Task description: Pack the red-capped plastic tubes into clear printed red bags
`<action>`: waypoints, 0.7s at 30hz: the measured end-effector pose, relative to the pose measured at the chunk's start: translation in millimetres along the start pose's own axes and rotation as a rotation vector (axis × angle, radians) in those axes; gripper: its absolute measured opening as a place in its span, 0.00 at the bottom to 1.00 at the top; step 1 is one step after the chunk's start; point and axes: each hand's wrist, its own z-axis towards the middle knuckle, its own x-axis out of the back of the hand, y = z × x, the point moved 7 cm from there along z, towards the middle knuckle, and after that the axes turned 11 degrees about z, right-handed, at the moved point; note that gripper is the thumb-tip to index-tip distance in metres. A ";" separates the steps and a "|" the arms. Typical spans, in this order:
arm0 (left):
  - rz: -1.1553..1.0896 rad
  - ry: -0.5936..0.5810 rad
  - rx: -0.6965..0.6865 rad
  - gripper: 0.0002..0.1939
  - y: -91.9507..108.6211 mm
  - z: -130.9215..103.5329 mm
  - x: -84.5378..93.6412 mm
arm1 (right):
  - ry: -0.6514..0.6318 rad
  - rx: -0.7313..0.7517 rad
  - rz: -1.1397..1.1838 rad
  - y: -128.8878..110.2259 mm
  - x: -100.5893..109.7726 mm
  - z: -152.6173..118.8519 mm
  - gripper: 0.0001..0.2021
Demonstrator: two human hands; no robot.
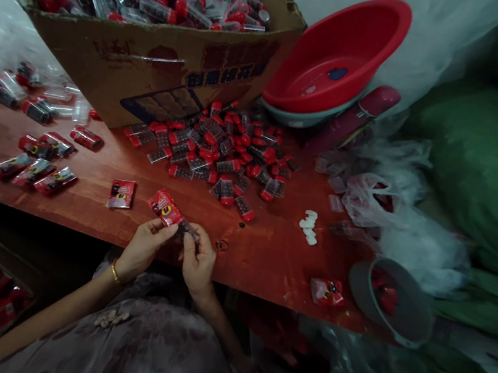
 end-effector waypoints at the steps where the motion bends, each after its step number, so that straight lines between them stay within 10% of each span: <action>1: -0.001 0.007 -0.010 0.17 1.9 0.5 -0.1 | -0.020 -0.010 0.008 1.4 -2.5 -0.7 0.14; 21: 0.106 -0.047 0.019 0.26 0.8 -3.2 -11.1 | -0.031 -0.154 0.173 20.9 -21.0 -6.5 0.18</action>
